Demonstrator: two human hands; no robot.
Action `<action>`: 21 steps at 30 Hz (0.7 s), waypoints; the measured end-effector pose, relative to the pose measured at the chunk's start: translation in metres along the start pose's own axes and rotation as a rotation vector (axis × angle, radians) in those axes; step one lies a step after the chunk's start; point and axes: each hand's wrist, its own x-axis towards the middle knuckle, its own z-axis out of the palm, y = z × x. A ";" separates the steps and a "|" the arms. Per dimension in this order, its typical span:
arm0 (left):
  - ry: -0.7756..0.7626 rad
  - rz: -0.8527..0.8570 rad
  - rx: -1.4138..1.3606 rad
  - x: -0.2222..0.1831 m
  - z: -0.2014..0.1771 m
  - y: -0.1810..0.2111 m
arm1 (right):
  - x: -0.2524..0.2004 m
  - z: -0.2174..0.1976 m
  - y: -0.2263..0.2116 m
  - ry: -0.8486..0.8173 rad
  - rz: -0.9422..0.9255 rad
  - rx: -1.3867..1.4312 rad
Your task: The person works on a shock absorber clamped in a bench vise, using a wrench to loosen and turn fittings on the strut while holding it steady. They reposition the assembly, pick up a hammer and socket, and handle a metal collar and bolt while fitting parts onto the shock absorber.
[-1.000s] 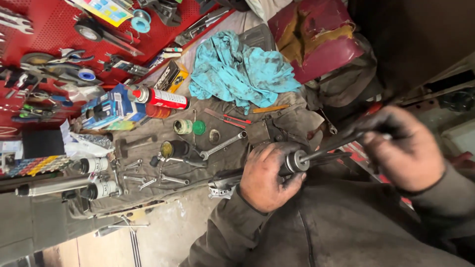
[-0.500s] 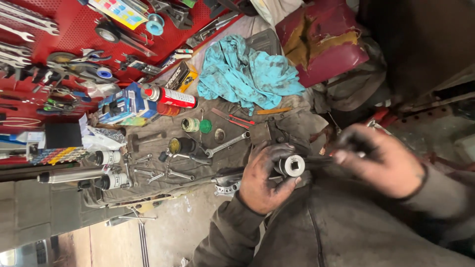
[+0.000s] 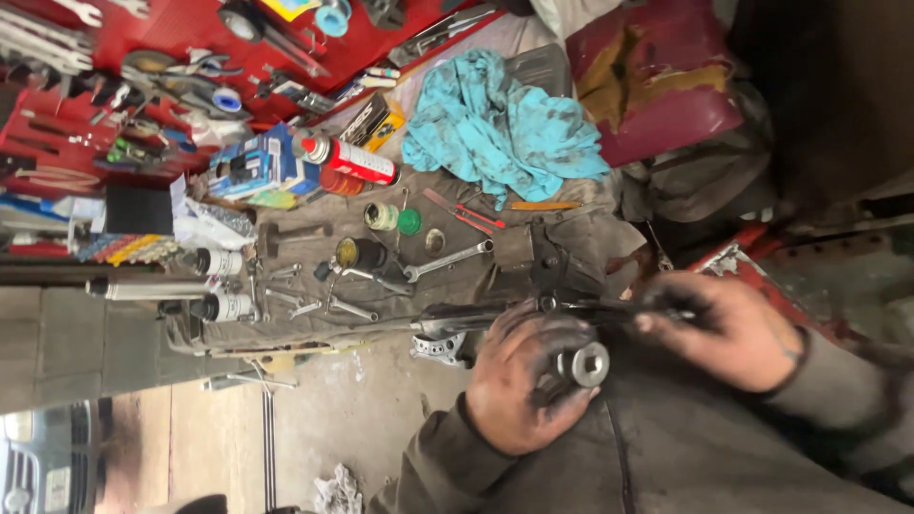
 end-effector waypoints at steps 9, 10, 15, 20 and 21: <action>0.285 -0.364 -0.047 -0.063 -0.020 -0.016 | -0.033 -0.031 0.055 0.160 0.618 -0.184; 0.279 -0.348 0.016 -0.064 -0.023 -0.015 | -0.034 -0.029 0.061 0.164 0.615 -0.167; 0.259 -0.390 -0.016 -0.075 -0.024 -0.012 | -0.033 -0.019 0.064 0.164 0.502 -0.159; 0.197 -0.414 -0.059 -0.085 -0.028 -0.022 | -0.042 -0.010 0.097 0.033 0.515 -0.244; 0.203 -0.412 -0.064 -0.090 -0.027 -0.027 | -0.038 -0.006 0.085 0.033 0.515 -0.253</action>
